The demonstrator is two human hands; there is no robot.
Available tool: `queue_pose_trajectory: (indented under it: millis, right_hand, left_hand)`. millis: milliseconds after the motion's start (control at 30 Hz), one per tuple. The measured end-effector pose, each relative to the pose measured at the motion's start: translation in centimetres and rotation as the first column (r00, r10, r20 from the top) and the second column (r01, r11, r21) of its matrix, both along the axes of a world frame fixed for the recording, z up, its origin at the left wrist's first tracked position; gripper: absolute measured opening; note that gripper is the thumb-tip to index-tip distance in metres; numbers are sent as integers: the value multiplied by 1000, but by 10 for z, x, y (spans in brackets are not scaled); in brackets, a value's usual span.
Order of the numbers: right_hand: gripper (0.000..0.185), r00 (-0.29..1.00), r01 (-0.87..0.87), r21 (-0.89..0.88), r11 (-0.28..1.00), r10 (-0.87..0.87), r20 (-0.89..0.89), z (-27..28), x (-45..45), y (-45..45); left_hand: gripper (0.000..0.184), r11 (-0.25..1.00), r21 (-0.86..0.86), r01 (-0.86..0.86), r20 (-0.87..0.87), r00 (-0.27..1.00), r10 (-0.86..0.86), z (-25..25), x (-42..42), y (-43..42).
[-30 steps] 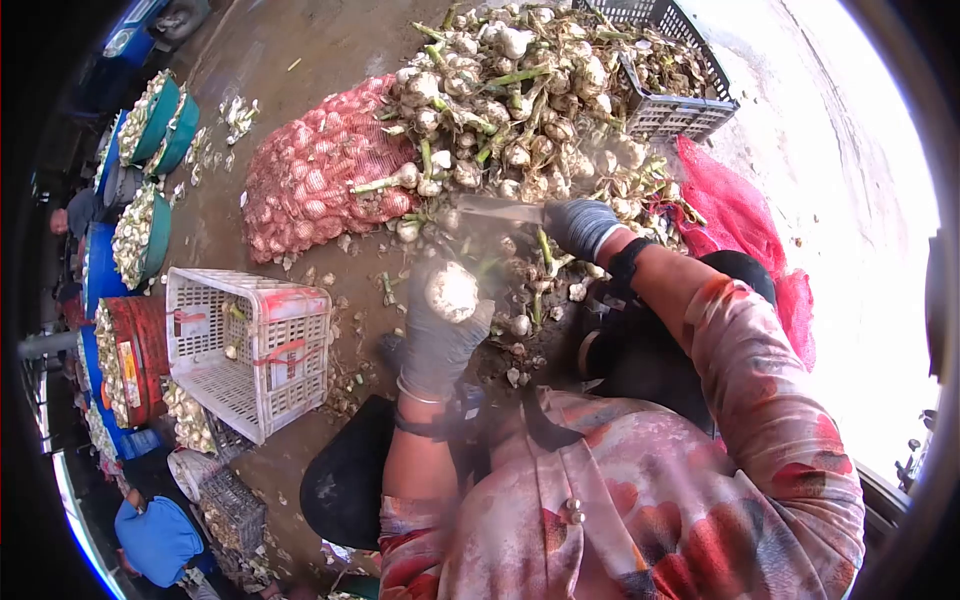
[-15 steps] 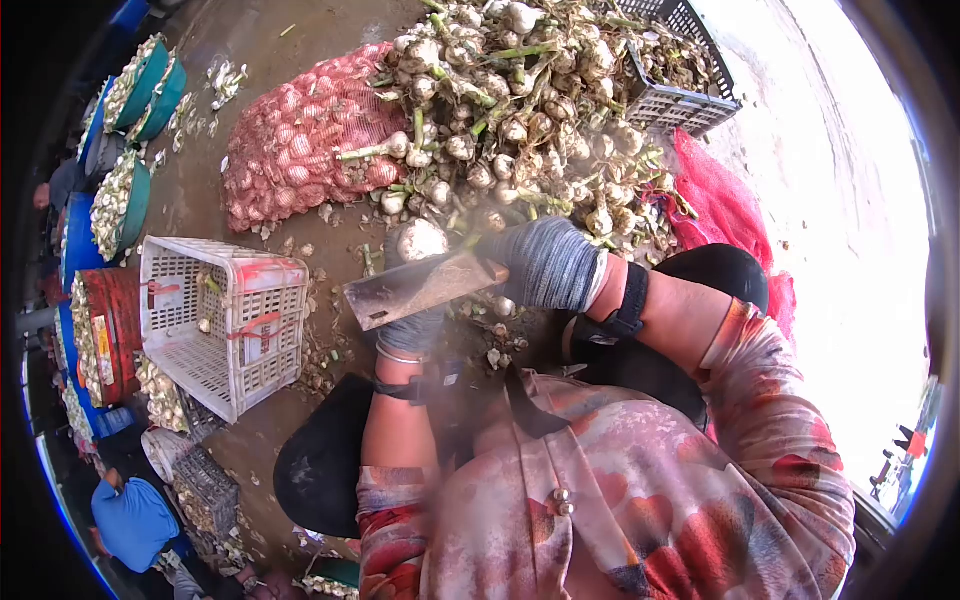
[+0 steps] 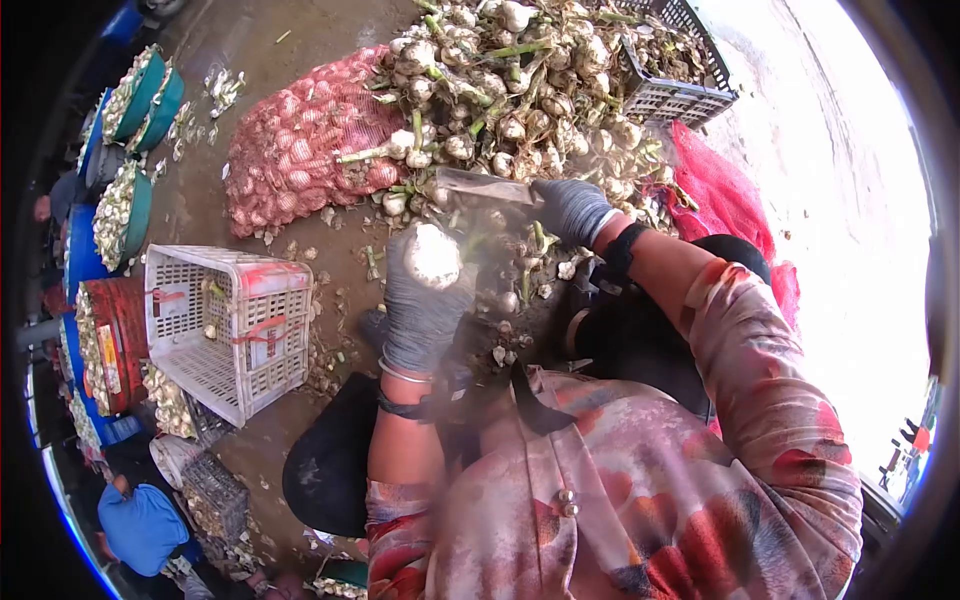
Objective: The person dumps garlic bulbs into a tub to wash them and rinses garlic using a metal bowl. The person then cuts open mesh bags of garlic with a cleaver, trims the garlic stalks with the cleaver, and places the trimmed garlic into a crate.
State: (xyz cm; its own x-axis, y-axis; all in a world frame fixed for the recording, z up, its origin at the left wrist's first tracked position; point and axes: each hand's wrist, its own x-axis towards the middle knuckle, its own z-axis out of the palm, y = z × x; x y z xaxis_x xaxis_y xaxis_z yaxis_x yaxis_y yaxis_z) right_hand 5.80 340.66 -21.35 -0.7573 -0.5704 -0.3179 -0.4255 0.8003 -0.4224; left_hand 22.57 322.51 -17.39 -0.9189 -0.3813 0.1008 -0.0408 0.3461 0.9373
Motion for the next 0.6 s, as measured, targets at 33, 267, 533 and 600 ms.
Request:
queue_pose_trajectory:
  millis: [33,267,533,600]
  right_hand:
    - [43,983,102,-237,966,-62,171,-6,3,-9]
    - [58,790,186,-449,874,138,597,49,45,-42]
    - [62,949,-229,-600,766,313,38,40,43,-37]
    - [59,928,-298,-437,848,366,77,67,40,-28]
  left_hand:
    - [59,1000,0,-16,-14,1000,16,-4,-4,-4]
    - [70,824,-567,3,-108,991,-78,-1,-14,9]
    - [48,734,678,47,-5,998,-59,-38,-14,-11]
    - [32,901,400,-165,221,972,79,-33,-12,-13]
